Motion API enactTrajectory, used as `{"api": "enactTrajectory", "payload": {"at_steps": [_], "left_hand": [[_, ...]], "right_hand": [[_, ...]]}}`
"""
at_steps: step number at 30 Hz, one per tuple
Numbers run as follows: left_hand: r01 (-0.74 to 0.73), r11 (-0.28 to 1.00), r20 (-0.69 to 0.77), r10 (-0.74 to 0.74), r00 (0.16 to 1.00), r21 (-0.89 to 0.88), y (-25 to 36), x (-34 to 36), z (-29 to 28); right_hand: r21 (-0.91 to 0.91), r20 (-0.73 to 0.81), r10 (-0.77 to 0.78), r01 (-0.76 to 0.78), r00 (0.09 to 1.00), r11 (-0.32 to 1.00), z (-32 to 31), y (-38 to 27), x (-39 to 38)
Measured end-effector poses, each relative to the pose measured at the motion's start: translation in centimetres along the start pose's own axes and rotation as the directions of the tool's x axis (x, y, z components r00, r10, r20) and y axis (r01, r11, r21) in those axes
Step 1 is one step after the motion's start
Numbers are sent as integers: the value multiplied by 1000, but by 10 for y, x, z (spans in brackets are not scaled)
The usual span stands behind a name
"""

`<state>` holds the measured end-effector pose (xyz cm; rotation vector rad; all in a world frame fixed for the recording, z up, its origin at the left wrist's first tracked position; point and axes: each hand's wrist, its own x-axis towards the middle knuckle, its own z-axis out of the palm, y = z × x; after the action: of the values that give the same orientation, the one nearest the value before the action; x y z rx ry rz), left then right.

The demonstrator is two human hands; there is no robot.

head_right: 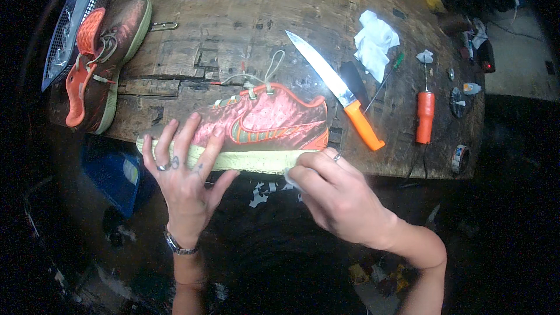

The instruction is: The person uses a rotary tool to grind the sole of a running shoe, then wipes the area with a cloth. The person repeats grinding and wiping on different sections of the sole and upper, handling the shoe and tools throughout.

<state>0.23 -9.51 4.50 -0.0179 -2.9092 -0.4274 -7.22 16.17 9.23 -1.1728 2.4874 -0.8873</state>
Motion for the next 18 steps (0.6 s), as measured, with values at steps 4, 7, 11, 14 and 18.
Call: {"api": "enactTrajectory", "payload": {"at_steps": [4,7,11,14,18], "left_hand": [[-3,1000,1,3,1000,-17,-2,-2,1],[-4,1000,-12,4,1000,-5,-3,-2,2],[3,1000,-7,-3,1000,0,-4,-2,3],[6,1000,15,-6,1000,-4,-7,-3,2],[-77,997,46,76,996,21,-11,-1,1]], "right_hand": [[-200,1,-76,75,997,977,13,-3,13],[-305,65,-129,143,990,942,22,-11,19],[-403,43,-104,112,994,908,46,-28,29],[-418,4,-104,96,995,903,72,-40,39],[-413,-135,-213,140,968,900,78,-36,42]]}}
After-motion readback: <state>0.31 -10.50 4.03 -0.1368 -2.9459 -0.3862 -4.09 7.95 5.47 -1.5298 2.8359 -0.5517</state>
